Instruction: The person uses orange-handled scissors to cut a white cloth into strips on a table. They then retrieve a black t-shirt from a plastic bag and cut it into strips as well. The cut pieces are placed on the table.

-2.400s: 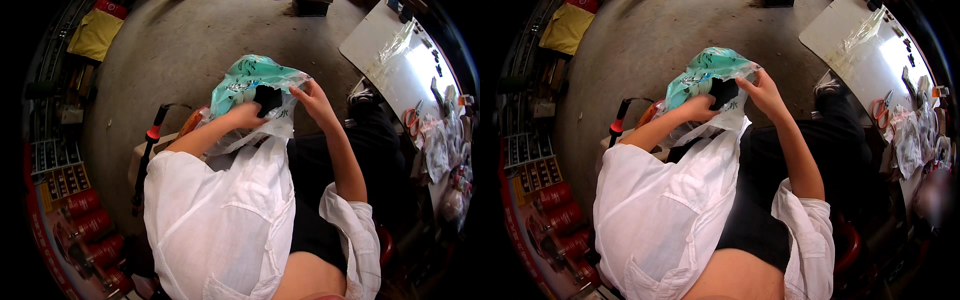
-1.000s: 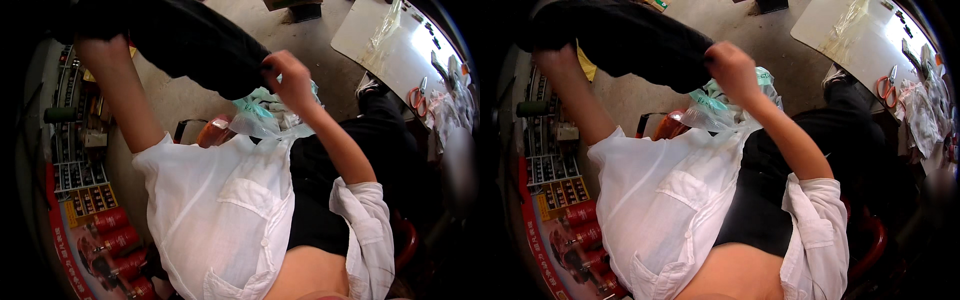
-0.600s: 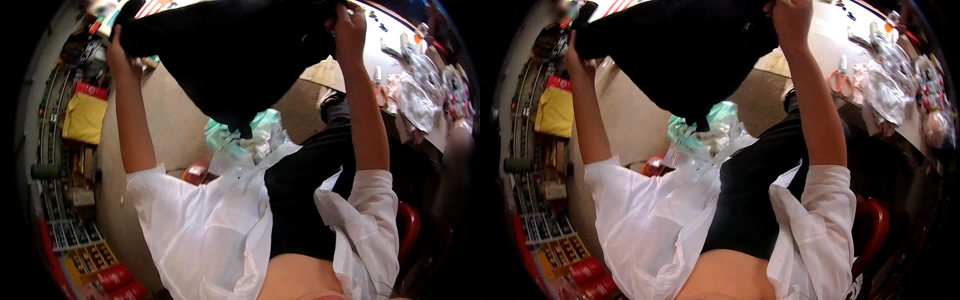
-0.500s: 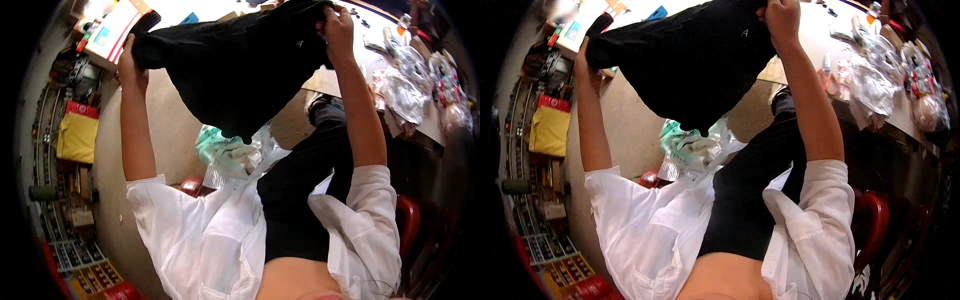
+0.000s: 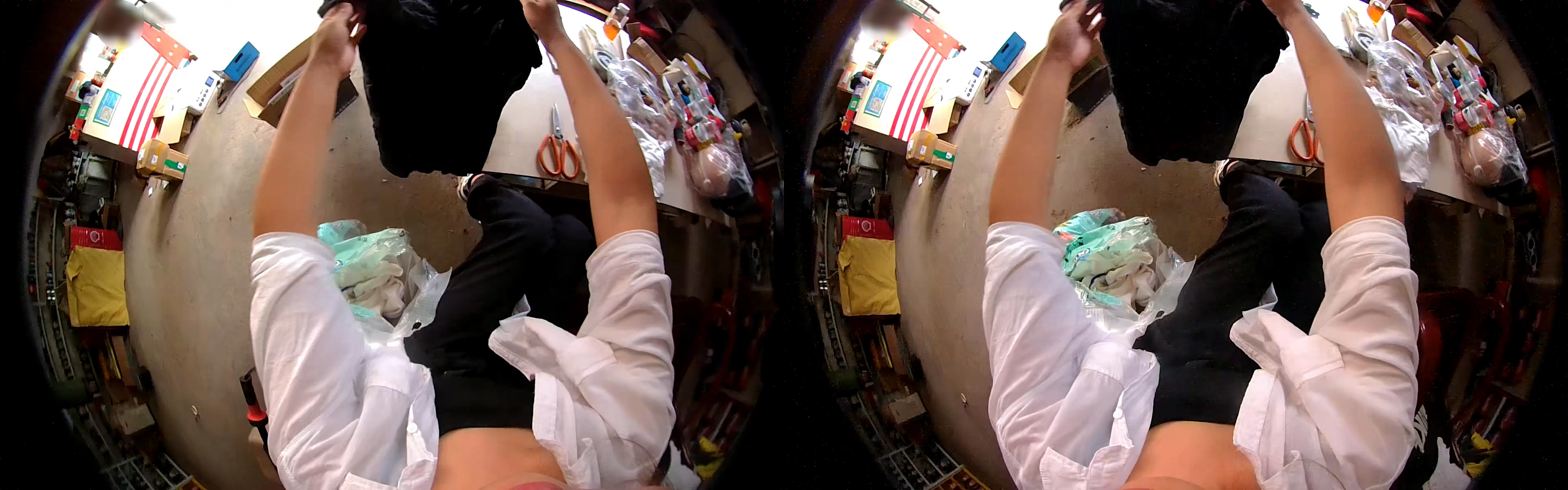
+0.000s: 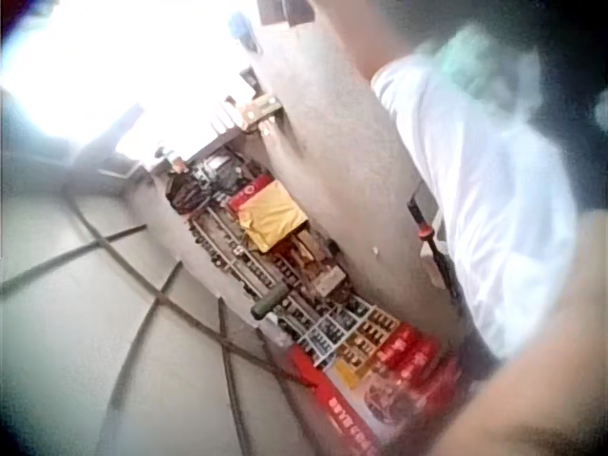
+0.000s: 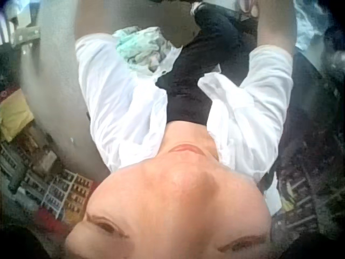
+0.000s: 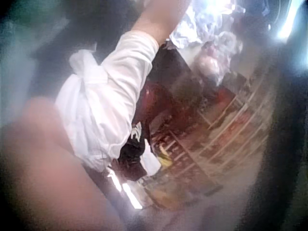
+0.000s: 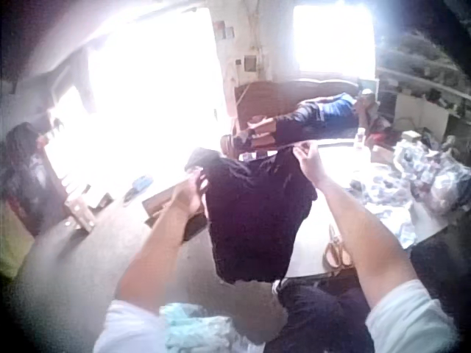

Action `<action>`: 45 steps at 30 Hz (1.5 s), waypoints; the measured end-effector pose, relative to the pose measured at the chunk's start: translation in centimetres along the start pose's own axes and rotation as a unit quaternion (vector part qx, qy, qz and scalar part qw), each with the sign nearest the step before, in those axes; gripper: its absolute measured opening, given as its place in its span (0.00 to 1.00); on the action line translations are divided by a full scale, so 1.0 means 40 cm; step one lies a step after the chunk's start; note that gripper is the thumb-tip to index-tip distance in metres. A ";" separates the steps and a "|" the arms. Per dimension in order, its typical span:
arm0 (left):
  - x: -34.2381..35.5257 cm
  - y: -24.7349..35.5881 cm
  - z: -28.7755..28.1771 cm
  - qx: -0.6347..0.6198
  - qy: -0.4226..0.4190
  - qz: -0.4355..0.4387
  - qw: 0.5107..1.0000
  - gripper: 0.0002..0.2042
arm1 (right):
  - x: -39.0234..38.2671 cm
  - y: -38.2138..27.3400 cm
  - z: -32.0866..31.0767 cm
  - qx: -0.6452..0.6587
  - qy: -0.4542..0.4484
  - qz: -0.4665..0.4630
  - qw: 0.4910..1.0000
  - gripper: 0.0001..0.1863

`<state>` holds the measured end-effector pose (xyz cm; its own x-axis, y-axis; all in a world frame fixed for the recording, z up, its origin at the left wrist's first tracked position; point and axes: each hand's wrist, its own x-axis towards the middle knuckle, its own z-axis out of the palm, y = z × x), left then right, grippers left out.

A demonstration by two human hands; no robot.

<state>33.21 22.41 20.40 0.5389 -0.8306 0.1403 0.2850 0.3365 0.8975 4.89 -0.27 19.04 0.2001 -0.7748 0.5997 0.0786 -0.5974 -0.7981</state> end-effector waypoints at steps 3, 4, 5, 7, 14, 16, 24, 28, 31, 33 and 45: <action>-0.024 -0.118 0.001 0.191 0.008 0.028 0.981 0.12 | -0.051 0.102 -0.034 -0.158 -0.109 -0.043 0.980 0.35; -0.094 -0.150 0.037 0.251 0.029 0.034 0.967 0.12 | -0.084 0.149 -0.087 -0.267 -0.122 -0.070 0.953 0.40; -0.138 -0.170 0.008 0.363 0.037 0.011 0.931 0.11 | -0.102 0.156 -0.091 -0.356 -0.135 -0.103 0.919 0.45; -0.292 -0.188 -0.070 0.469 -0.027 0.031 0.882 0.12 | -0.248 0.047 -0.038 -0.310 -0.138 -0.028 0.940 0.29; -0.811 -0.270 -0.217 0.582 -0.441 -0.071 0.680 0.38 | -0.584 0.023 -0.171 -0.183 -0.119 0.163 0.962 0.13; -0.889 -0.297 -0.258 0.639 -0.446 -0.152 0.608 0.33 | -0.635 0.021 -0.184 -0.210 -0.099 0.174 0.957 0.12; -1.019 -0.134 -0.534 0.597 -0.573 -0.405 0.390 0.13 | -0.672 0.013 -0.263 -0.395 -0.066 0.139 0.906 0.10; -1.070 -0.034 -0.704 0.633 -0.579 -0.435 0.274 0.15 | -0.685 0.026 -0.270 -0.420 -0.065 0.092 0.901 0.11; -1.200 -0.100 -0.837 0.747 -0.415 -0.432 0.289 0.18 | -0.676 0.014 -0.255 -0.404 -0.041 0.132 0.904 0.12; -1.226 -0.195 -0.844 0.779 -0.319 -0.434 0.321 0.18 | -0.677 0.016 -0.270 -0.424 -0.024 0.164 0.891 0.13; -0.715 -0.150 -0.346 0.712 -0.382 -0.328 0.489 0.16 | -0.661 0.019 -0.314 -0.483 -0.031 0.326 0.812 0.22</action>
<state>27.07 50.29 5.23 0.0935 -0.6593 -0.7460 -0.9365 -0.3125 0.1588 -12.61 17.17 3.31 -0.0572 -0.9975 0.0407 -0.8610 0.0287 -0.5079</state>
